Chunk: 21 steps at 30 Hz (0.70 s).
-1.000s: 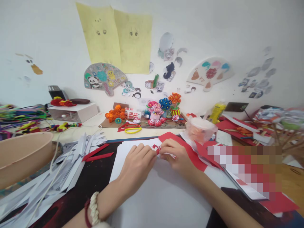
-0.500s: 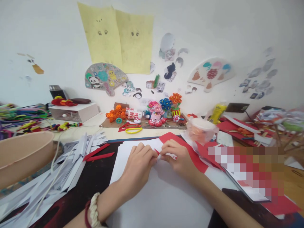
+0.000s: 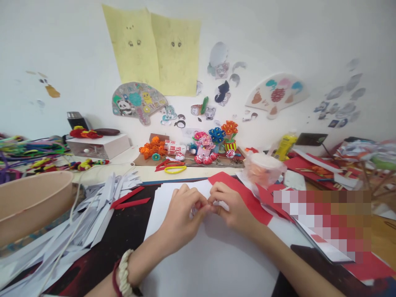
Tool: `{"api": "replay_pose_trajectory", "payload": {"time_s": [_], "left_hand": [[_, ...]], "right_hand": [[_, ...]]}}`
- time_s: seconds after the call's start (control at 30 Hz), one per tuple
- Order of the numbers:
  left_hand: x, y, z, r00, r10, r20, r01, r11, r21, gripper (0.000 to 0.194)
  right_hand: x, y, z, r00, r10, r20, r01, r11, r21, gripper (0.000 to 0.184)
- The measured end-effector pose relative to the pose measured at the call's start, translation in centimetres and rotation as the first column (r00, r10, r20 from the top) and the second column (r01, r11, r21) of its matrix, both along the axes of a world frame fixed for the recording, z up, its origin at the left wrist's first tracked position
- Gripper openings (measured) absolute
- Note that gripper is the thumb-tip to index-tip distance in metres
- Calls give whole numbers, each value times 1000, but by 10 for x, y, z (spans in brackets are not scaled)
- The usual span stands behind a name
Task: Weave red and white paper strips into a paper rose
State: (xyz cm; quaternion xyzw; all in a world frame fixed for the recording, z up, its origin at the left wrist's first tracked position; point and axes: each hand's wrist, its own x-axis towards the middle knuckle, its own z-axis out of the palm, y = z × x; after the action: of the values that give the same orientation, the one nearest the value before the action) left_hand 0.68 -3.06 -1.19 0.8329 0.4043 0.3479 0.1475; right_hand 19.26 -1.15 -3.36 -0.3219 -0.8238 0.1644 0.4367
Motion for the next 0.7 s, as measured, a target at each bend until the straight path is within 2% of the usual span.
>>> {"api": "replay_pose_trajectory", "payload": {"time_s": [0.1, 0.17, 0.23, 0.27, 0.37, 0.43, 0.5, 0.57, 0.7], "left_hand": [[-2, 3, 3, 993, 4, 117, -2, 1000, -14, 20], [-4, 5, 5, 982, 5, 190, -1, 1000, -21, 21], [-5, 6, 6, 972, 10, 235, 2, 999, -52, 22], [-5, 6, 7, 968, 16, 251, 4, 997, -77, 23], [-6, 6, 9, 956, 20, 293, 29, 986, -163, 26], [-6, 6, 10, 948, 32, 317, 31, 981, -192, 26], [-5, 6, 9, 947, 50, 316, 8, 984, -180, 24], [-4, 6, 8, 950, 70, 304, -27, 989, -144, 22], [-2, 7, 3, 947, 113, 301, -91, 992, -87, 18]], "right_hand": [[0, 0, 3, 996, -40, -81, 34, 996, -85, 25], [0, 1, 2, 988, -60, -141, 29, 978, -208, 44], [1, 3, 0, 982, -14, -190, -60, 923, -380, 70], [1, 3, -2, 977, 27, -212, -125, 877, -464, 75], [0, 5, -4, 953, 92, -290, -258, 748, -612, 69], [0, 5, -2, 940, 92, -329, -292, 715, -635, 60], [-1, 3, 2, 948, 77, -308, -264, 728, -633, 48], [-1, 2, 7, 966, 51, -253, -199, 773, -603, 41], [-2, 0, 11, 978, 32, -206, -145, 814, -563, 32]]}}
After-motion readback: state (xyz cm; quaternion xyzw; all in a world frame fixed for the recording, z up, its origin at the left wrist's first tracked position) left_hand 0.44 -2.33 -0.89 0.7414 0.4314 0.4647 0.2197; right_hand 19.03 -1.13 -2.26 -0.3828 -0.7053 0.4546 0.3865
